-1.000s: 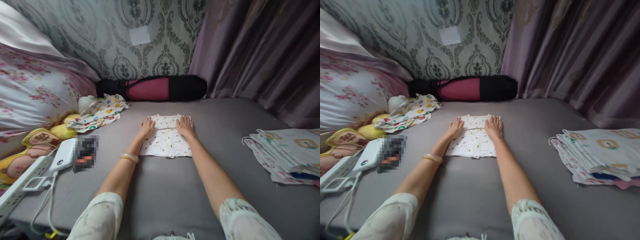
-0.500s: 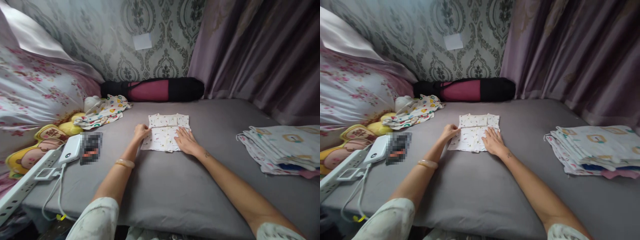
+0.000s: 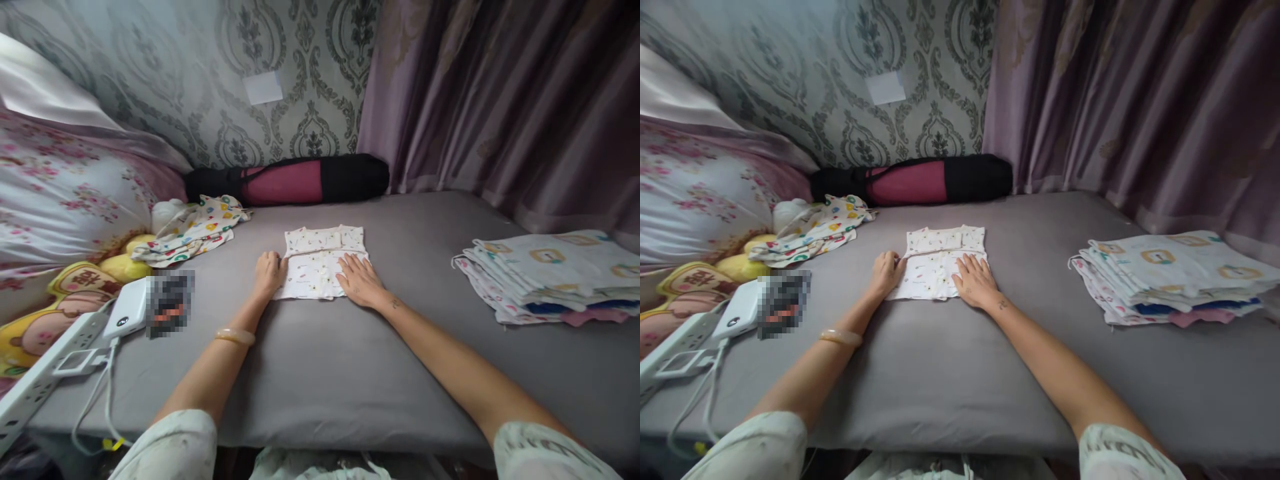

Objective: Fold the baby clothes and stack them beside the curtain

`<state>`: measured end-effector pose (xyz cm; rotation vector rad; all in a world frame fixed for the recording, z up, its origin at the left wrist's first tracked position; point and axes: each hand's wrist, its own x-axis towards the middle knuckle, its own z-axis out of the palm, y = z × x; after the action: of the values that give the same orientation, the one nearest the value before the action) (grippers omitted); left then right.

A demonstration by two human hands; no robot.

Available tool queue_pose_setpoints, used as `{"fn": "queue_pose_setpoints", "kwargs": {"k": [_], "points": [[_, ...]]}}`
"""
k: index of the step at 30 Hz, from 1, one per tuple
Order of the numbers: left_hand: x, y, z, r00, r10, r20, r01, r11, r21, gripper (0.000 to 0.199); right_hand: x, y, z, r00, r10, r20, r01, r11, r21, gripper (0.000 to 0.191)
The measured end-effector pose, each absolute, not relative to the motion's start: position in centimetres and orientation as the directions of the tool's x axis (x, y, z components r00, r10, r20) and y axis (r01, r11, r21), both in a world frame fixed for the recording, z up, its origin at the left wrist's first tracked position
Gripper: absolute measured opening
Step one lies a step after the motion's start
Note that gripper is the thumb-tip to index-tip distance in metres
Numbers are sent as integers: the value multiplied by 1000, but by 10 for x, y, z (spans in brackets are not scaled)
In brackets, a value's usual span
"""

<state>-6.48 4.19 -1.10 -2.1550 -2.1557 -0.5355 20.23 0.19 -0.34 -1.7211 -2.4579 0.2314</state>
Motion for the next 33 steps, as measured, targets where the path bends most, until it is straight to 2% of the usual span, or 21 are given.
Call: {"fn": "queue_pose_setpoints", "kwargs": {"k": [3,7,13,16,20,23,25,28,33], "points": [[-77,27,-11,-7,964,266,966,-63,252,25,210,-14,-1,-392,920,10,898,385,-210,61],[-86,-1,-3,-7,985,174,936,-55,347,28,229,-46,4,-475,880,-5,852,459,-250,59],[-87,-27,11,-2,999,36,905,-13,424,26,255,-67,21,-514,857,11,784,475,-399,47],[-83,-29,15,-21,999,27,894,6,448,24,261,-57,27,-356,931,85,811,352,-467,39],[-78,-31,19,-62,998,-16,856,61,514,22,263,-41,28,-33,999,33,909,44,-416,34],[-77,-32,18,-98,994,-51,763,108,637,22,262,-35,25,45,999,-11,913,-45,-405,34],[-78,-34,17,-53,997,-49,680,72,730,32,260,-34,23,44,998,-39,903,-56,-426,34],[-81,-37,18,88,996,13,617,-64,784,42,263,-36,20,-17,997,-81,870,-25,-493,41],[-88,-42,18,297,954,33,626,-221,748,45,277,-42,13,-265,964,16,811,232,-537,48]]}}
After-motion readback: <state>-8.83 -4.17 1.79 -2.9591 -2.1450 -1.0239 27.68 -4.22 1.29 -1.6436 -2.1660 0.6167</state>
